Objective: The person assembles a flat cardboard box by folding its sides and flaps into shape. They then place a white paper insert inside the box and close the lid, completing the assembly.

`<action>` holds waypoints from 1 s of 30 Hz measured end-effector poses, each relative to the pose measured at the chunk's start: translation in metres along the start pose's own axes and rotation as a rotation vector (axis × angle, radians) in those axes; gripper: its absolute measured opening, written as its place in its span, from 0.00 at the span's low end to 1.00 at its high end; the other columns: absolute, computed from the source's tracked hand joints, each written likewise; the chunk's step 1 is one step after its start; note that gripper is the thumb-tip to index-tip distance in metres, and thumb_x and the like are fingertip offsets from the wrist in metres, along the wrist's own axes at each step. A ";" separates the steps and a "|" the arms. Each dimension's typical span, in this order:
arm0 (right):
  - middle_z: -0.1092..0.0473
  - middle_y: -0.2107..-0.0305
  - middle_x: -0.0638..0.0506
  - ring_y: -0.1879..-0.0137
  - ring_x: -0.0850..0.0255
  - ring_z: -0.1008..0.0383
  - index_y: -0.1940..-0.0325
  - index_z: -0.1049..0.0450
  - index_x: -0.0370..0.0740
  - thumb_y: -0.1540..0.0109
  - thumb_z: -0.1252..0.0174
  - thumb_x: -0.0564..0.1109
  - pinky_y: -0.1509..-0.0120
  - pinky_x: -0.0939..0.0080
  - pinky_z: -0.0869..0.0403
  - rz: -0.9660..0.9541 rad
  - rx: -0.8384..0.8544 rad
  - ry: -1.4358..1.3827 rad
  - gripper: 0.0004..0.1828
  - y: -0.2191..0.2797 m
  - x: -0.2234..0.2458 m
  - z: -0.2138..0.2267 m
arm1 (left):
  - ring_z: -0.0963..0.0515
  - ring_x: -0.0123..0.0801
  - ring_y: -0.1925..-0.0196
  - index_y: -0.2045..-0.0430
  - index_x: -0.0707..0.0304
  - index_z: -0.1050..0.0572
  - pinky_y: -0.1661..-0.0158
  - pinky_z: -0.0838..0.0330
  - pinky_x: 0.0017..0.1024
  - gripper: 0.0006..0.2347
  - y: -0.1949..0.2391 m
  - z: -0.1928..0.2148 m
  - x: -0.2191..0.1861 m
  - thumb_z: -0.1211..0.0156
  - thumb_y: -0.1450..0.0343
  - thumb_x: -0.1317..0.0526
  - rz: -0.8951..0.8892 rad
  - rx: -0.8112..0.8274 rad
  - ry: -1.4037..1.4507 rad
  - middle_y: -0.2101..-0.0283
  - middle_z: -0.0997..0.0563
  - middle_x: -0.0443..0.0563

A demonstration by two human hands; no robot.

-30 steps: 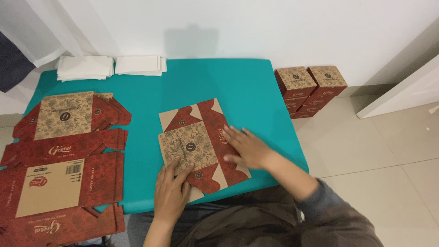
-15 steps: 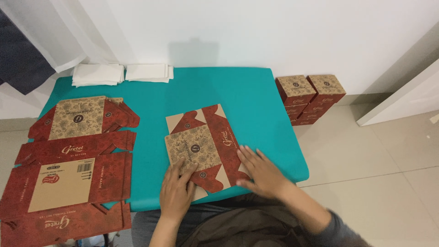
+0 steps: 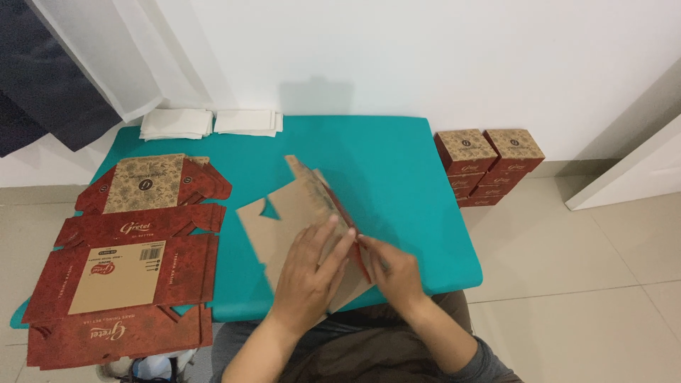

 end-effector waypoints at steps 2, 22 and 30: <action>0.21 0.51 0.48 0.48 0.55 0.17 0.43 0.22 0.41 0.30 0.51 0.44 0.48 0.56 0.17 -0.157 0.027 -0.148 0.16 -0.013 -0.022 0.006 | 0.32 0.60 0.30 0.30 0.56 0.39 0.35 0.30 0.54 0.22 -0.006 -0.001 0.011 0.45 0.21 0.64 -0.020 -0.004 0.041 0.27 0.41 0.65; 0.56 0.26 0.28 0.24 0.24 0.52 0.26 0.45 0.36 0.39 0.34 0.47 0.25 0.21 0.40 -0.383 0.385 0.065 0.42 -0.014 0.001 0.042 | 0.42 0.46 0.22 0.23 0.35 0.56 0.31 0.44 0.60 0.35 0.023 -0.145 0.233 0.45 0.25 0.48 0.700 0.643 -0.088 0.24 0.41 0.53; 0.19 0.65 0.43 0.58 0.51 0.16 0.45 0.21 0.41 0.31 0.43 0.51 0.60 0.53 0.20 -0.654 0.157 0.075 0.16 -0.054 -0.097 0.028 | 0.25 0.49 0.38 0.32 0.54 0.35 0.43 0.28 0.47 0.30 0.028 -0.120 0.229 0.34 0.31 0.52 0.809 0.571 -0.047 0.45 0.24 0.57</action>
Point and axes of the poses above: each hand's wrist, its own y-axis away from the middle knuckle, its own z-axis out of the back of the hand, x = y × z, the point moved 3 cm from there along -y, towards the middle knuckle
